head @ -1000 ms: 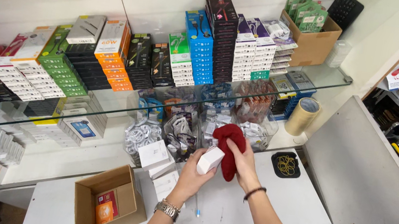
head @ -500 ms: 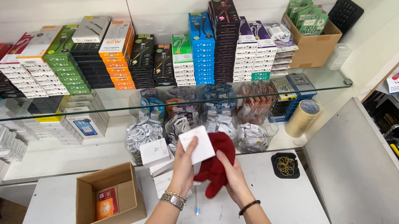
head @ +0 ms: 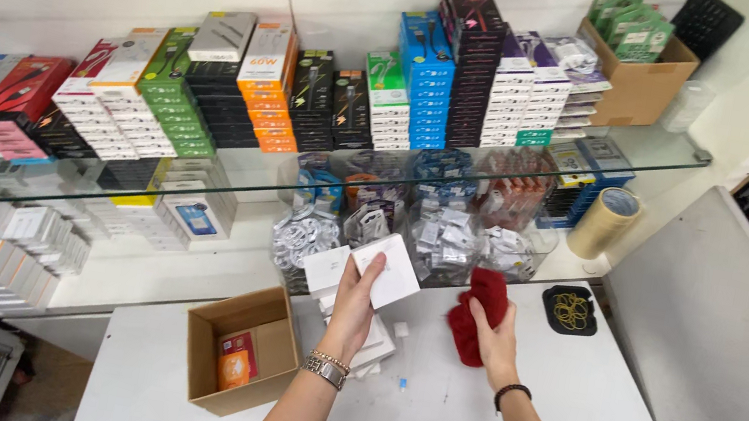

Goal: The person stands at a shop counter and handles small white product boxes of chargers and cables. They pick up each box, wipe it with a red cloth, and place the wiped boxes into an open cardboard box on the counter, working through the boxes one at a time.

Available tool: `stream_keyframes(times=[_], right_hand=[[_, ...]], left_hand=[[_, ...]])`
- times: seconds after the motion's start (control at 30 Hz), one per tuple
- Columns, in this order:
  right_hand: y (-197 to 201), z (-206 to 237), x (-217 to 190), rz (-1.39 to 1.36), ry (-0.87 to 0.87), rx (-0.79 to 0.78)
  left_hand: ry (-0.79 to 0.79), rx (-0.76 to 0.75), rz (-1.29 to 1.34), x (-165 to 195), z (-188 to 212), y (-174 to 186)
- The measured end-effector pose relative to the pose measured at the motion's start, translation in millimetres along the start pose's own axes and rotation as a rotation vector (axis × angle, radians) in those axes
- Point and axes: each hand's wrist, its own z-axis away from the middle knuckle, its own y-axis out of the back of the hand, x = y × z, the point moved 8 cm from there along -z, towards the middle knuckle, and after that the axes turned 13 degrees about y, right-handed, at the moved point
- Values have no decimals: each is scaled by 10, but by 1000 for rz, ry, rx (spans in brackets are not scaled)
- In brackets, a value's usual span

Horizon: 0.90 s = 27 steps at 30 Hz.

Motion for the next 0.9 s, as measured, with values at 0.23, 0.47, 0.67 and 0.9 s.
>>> stream_keyframes(times=[0.23,0.47,0.67,0.9], right_hand=[[-331,-36,-94,898,298,-102],[-2650,880,-1179,-26,298,-762],[-3339,1373,-944,56,41,-711],[-3562,1491,-530,559,201,-667]], left_hand=[[-99,142,-142,640,415,966],[18,208,-276,995,715,1843],[-430,686,-923,1268,962,2573],[305,525,-1221,740,664,3229]])
